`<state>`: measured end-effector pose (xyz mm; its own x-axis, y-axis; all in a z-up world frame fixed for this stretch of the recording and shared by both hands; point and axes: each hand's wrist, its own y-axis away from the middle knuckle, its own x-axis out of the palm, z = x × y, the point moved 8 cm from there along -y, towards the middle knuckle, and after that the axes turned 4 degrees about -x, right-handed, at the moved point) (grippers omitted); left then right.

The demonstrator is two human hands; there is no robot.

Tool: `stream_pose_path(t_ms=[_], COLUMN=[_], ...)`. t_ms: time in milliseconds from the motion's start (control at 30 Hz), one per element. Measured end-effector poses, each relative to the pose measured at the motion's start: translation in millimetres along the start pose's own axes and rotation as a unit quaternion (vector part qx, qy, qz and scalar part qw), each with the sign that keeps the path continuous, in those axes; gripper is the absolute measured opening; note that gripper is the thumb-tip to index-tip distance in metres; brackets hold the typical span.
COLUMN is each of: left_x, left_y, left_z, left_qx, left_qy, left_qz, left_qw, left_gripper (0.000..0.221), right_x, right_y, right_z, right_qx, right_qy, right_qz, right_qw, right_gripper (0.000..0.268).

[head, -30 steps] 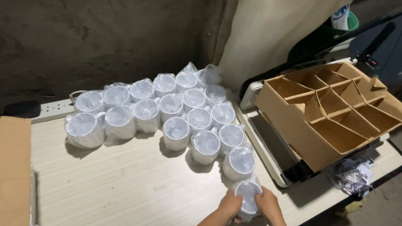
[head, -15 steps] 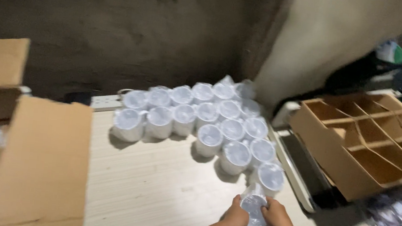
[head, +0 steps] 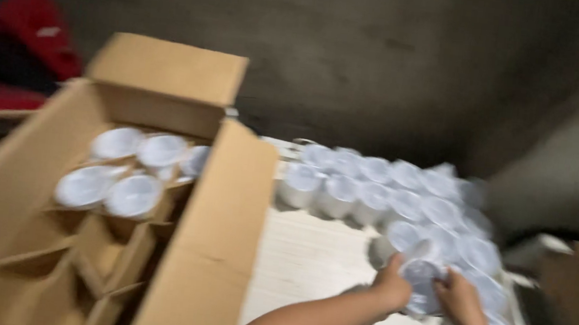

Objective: The person places white mugs into a cardboard box with dividers by hand.

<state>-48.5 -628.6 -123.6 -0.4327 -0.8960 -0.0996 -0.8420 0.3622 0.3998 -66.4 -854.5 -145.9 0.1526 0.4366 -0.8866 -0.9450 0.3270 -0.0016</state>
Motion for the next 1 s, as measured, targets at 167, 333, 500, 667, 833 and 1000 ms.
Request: stream_pose_path(t_ms=[167,333,500,667,833,1000], left_x=[-132.7,-238.2,-345.6,-428.5,-488.4,-539.9], left_y=[61.7,59.4,103.2,147.6,146.1,177.2], left_z=[-107.8,-146.1,-175.7,-177.5,-153.6,-145.3], left_qx=[0.020,0.129,0.147,0.174,0.188,0.209], left_qy=[-0.048,-0.137,-0.117,-0.129,-0.117,-0.125], left_qz=[-0.025,-0.097,-0.158,-0.241,-0.269,-0.291], left_qw=[0.998,0.977,0.969,0.946,0.937,0.925], left_gripper=[0.081,0.083,0.086,0.081,0.081,0.077], right_x=[-42.2,-79.4,-89.7,-80.2,-56.5,-22.1], right_y=[-25.2,-17.3,5.3,31.7,47.0,62.4], right_z=[157.2,334.0,484.1,581.1,637.9,675.9], right_qx=[-0.066,-0.118,-0.242,-0.297,-0.330,-0.381], right_qy=[-0.010,-0.024,-0.087,-0.120,-0.136,-0.188], right_qz=[-0.012,-0.025,-0.065,-0.046,-0.041,-0.057], right_qw=[0.998,0.992,0.964,0.946,0.933,0.904], right_gripper=[0.035,0.029,0.028,0.028,0.028,0.023])
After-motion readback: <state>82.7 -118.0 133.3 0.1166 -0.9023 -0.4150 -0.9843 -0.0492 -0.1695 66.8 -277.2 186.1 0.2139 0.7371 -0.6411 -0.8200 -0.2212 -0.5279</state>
